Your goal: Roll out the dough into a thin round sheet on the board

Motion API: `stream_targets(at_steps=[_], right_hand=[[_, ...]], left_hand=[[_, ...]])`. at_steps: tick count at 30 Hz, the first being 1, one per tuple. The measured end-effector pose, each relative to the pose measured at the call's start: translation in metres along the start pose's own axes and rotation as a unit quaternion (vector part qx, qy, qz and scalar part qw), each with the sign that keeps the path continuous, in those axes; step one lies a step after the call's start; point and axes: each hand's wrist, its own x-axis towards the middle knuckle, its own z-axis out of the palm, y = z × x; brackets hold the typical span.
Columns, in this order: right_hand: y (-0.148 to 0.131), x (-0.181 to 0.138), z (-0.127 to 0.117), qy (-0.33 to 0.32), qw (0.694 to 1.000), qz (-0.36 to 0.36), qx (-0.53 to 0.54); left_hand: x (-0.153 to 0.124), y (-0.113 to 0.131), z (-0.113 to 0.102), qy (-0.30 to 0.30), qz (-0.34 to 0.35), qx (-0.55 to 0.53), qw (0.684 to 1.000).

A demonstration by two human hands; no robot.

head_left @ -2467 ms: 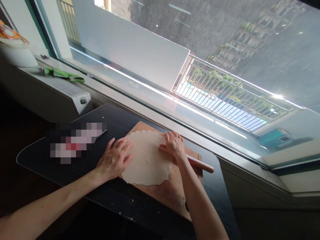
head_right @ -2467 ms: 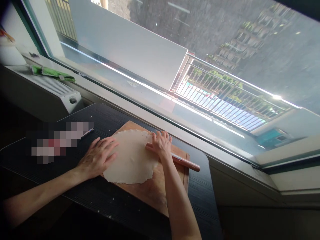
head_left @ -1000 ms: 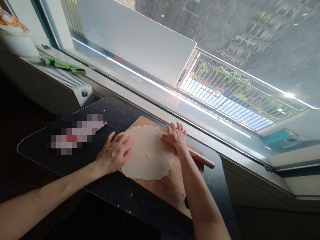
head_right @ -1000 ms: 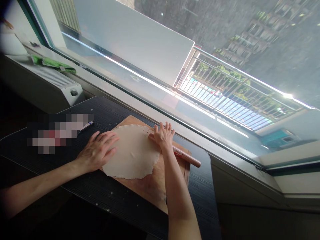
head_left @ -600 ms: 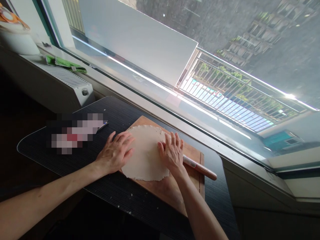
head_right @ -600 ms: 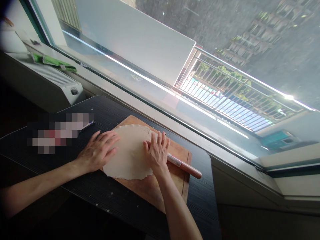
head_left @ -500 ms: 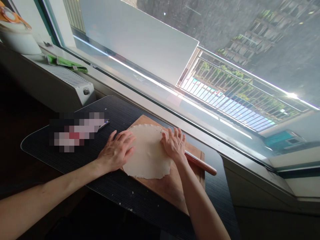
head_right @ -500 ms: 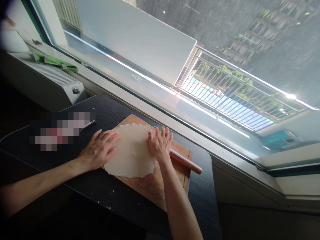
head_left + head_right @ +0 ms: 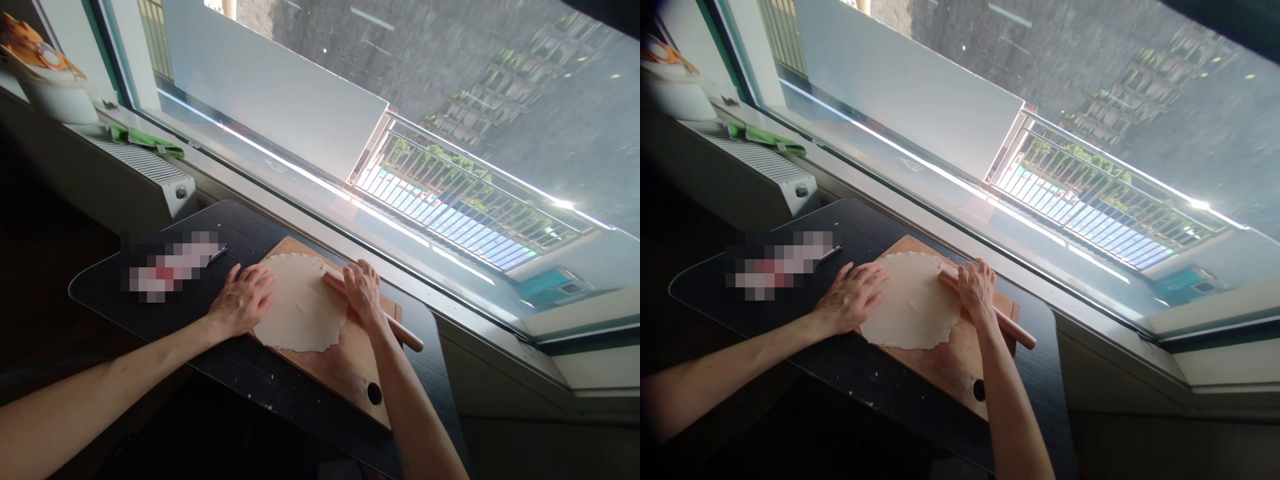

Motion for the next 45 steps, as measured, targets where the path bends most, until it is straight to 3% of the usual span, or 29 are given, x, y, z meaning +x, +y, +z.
stream_targets(at_steps=[2, 6, 9, 14, 18, 23, 27, 31, 34, 41, 43, 45], right_hand=[[0.010, -0.018, -0.005, -0.001, 0.998, -0.059, -0.003], [0.019, -0.032, -0.016, -0.081, 0.983, -0.167, -0.009], [0.011, -0.037, -0.027, -0.115, 0.976, -0.186, -0.002], [-0.016, -0.071, -0.039, -0.116, 0.969, -0.209, 0.059], [-0.033, -0.090, -0.035, -0.142, 0.969, -0.194, 0.050], [-0.064, -0.084, -0.014, -0.060, 0.993, -0.102, 0.005], [-0.081, -0.065, 0.005, -0.032, 0.998, -0.030, -0.041], [-0.073, -0.026, 0.004, -0.072, 0.996, 0.023, -0.042], [-0.071, -0.021, 0.000, -0.111, 0.992, 0.031, -0.050], [-0.096, -0.108, 0.012, -0.041, 0.996, -0.060, -0.059], [-0.093, -0.100, 0.012, -0.037, 0.997, -0.046, -0.056], [-0.084, -0.067, 0.010, -0.051, 0.998, 0.003, -0.045]], left_hand=[[0.000, 0.001, -0.001, 0.002, -0.001, -0.007, 1.000], [0.001, 0.001, -0.001, 0.012, -0.006, -0.030, 0.999], [0.000, 0.000, 0.000, 0.017, -0.010, -0.035, 0.999], [0.000, 0.000, 0.002, 0.023, -0.022, -0.008, 0.999], [0.000, 0.000, 0.002, 0.030, -0.022, -0.026, 0.999], [0.000, 0.000, 0.002, 0.027, -0.027, -0.030, 0.999], [0.000, 0.000, 0.001, 0.024, -0.026, -0.038, 0.999], [0.000, 0.000, 0.001, 0.027, -0.027, -0.049, 0.998], [0.000, 0.001, 0.001, 0.029, -0.030, -0.048, 0.998], [0.001, 0.001, 0.000, 0.017, -0.024, -0.040, 0.999], [0.001, 0.002, 0.000, 0.014, -0.029, -0.047, 0.998], [0.001, 0.002, -0.001, 0.011, -0.033, -0.047, 0.998]])
